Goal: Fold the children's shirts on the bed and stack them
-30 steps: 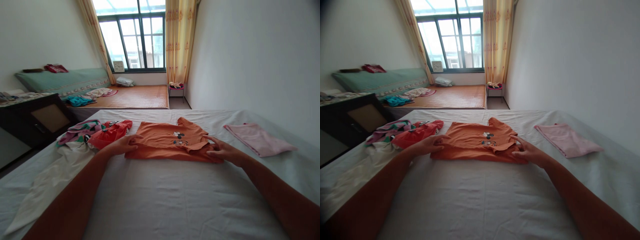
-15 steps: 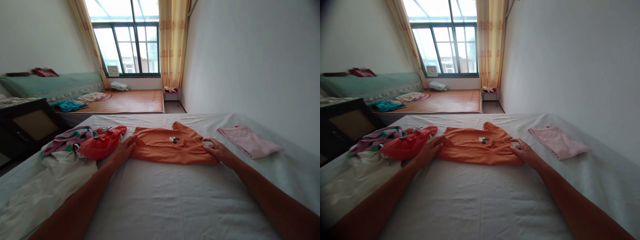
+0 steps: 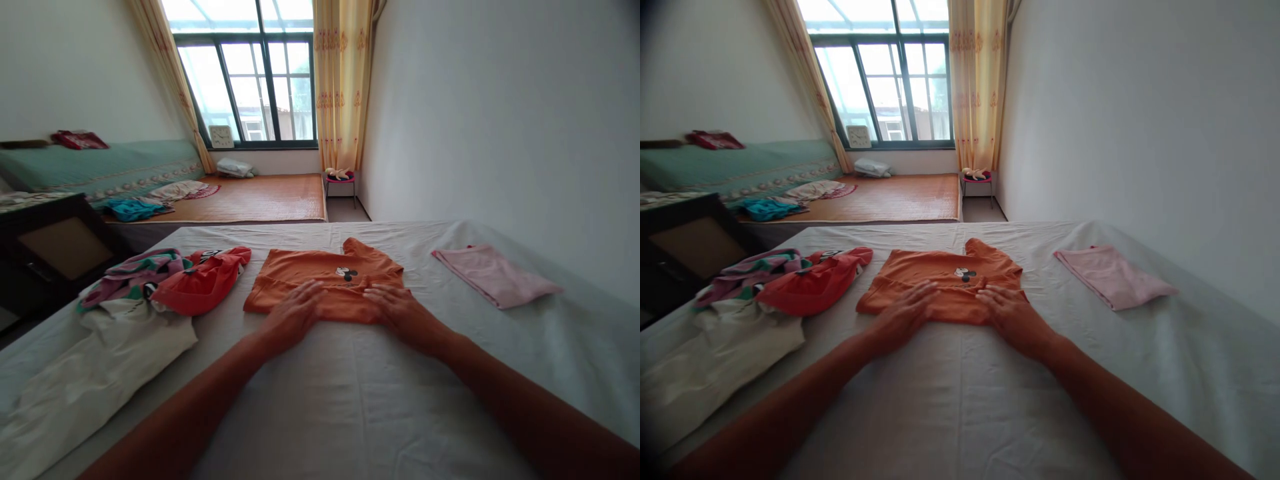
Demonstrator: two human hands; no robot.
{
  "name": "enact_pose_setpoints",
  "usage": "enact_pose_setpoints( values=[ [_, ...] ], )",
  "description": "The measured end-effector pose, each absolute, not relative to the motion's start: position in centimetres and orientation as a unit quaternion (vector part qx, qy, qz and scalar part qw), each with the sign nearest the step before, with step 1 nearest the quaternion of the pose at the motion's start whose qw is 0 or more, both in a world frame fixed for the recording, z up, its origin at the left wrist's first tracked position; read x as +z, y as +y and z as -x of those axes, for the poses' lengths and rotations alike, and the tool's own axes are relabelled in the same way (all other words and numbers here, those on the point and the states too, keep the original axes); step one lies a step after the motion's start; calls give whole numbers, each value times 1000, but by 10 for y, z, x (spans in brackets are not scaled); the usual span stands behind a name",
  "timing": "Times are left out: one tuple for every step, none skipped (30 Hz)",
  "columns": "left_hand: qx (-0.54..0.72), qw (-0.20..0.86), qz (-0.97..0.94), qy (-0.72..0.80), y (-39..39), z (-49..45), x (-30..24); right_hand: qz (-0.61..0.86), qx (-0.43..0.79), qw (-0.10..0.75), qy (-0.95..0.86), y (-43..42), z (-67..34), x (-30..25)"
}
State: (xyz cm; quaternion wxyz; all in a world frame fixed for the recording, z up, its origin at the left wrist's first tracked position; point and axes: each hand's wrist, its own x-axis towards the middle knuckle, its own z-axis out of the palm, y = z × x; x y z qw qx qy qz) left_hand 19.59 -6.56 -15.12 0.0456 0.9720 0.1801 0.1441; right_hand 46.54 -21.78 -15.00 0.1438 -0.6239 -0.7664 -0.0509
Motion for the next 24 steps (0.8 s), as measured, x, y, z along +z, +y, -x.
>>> enact_pose_setpoints(
  values=[
    [106, 62, -980, 156, -74, -201, -153, 612, -33, 118, -782, -218, -457, -154],
    [75, 73, -983, 148, -80, -204, -155, 608, -19, 95, -788, -219, -452, -158],
    [52, 78, -983, 156, -82, -205, -156, 611, -9, 78, -788, -221, -449, -162],
    [37, 78, -980, 177, -81, -203, -158, 618, -2, 66, -783, -222, -449, -165],
    [28, 74, -975, 209, -77, -199, -160, 627, 3, 57, -777, -223, -450, -168],
    [22, 68, -967, 245, -70, -194, -161, 635, 4, 51, -771, -224, -452, -170],
    [17, 61, -957, 282, -62, -188, -163, 643, 3, 47, -764, -224, -454, -172],
    [14, 55, -947, 317, -53, -181, -165, 651, 0, 45, -758, -224, -456, -173],
    [11, 49, -936, 347, -43, -173, -167, 659, -4, 43, -751, -223, -458, -174],
    [7, 46, -927, 371, -34, -166, -168, 666, -8, 42, -745, -223, -460, -175],
    [3, 47, -921, 386, -25, -159, -169, 673, -10, 42, -738, -222, -462, -175],
    [-2, 52, -920, 389, -18, -153, -167, 678, -10, 43, -734, -222, -464, -174],
    [-6, 63, -924, 378, -12, -146, -164, 679, -6, 45, -733, -222, -467, -173],
    [-12, 77, -932, 354, -7, -140, -159, 673, 0, 48, -738, -223, -470, -169],
    [-19, 94, -943, 317, -3, -134, -152, 661, 8, 53, -748, -225, -474, -165],
    [-24, 112, -955, 273, 0, -128, -144, 643, 18, 59, -763, -227, -479, -160],
    [-28, 130, -965, 227, 1, -124, -136, 624, 27, 63, -779, -230, -483, -154],
    [-29, 144, -971, 188, 1, -121, -128, 607, 36, 65, -791, -232, -487, -148],
    [-27, 153, -974, 163, 0, -119, -122, 598, 43, 65, -798, -234, -490, -143],
    [-21, 156, -976, 153, -1, -118, -117, 597, 47, 62, -799, -236, -492, -138],
    [-10, 152, -975, 159, -3, -120, -114, 602, 48, 58, -795, -237, -493, -135],
    [2, 143, -974, 173, -6, -122, -113, 612, 44, 56, -788, -237, -494, -132],
    [17, 133, -972, 192, -8, -125, -113, 622, 36, 57, -780, -236, -495, -130],
    [32, 125, -970, 208, -10, -128, -113, 631, 28, 60, -773, -235, -496, -129]
  ],
)
